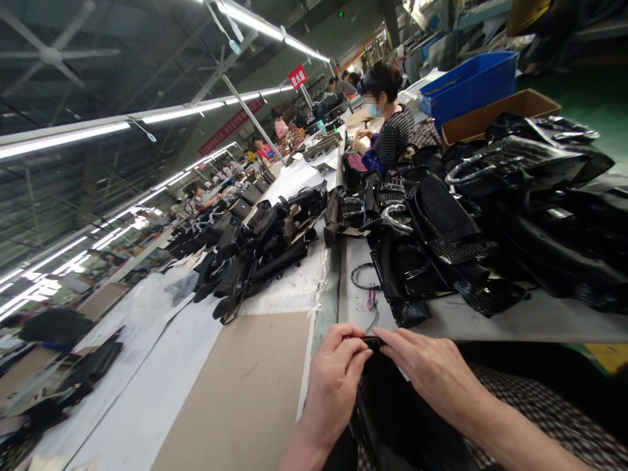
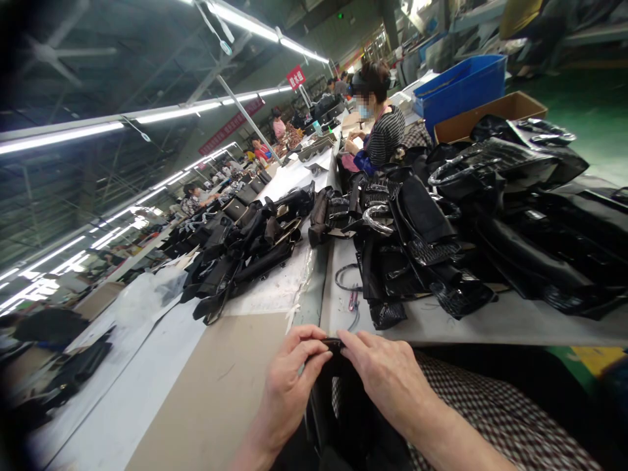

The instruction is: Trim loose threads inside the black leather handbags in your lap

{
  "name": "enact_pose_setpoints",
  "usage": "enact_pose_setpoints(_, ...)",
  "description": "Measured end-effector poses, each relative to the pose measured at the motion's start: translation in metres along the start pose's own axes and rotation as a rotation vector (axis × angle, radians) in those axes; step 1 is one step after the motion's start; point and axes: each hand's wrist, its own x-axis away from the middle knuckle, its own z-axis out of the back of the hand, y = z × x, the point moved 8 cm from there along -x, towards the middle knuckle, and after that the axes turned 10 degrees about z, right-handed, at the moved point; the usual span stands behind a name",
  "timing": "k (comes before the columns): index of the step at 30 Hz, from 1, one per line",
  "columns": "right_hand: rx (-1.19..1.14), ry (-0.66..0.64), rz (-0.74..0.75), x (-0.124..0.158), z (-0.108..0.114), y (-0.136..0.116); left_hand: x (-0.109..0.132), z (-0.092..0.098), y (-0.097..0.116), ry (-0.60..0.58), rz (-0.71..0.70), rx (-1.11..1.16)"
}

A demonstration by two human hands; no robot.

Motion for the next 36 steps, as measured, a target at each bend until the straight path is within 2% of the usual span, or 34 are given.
enact_pose_setpoints(6,0.034,-0.072,0.053,-0.008,0.001,-0.004,-0.002,-0.004,0.002,0.009,-0.252,-0.163)
enact_pose_setpoints(10,-0.007,-0.092,0.055,-0.011,-0.002,-0.003,-0.006,-0.001,0.002,0.004,-0.314,-0.197)
enact_pose_setpoints(18,-0.089,-0.065,0.043,-0.022,-0.01,-0.002,-0.009,-0.003,-0.016,0.013,-0.165,-0.195)
enact_pose_setpoints(23,-0.131,-0.064,0.025,-0.023,-0.007,-0.003,-0.005,-0.006,-0.017,0.04,-0.098,-0.188)
enact_pose_setpoints(30,-0.197,-0.088,0.005,-0.019,-0.003,-0.012,-0.005,-0.004,-0.019,-0.004,-0.035,-0.106)
enact_pose_setpoints(36,-0.339,0.025,-0.038,-0.029,-0.001,-0.008,-0.003,-0.001,-0.019,-0.016,-0.001,-0.056)
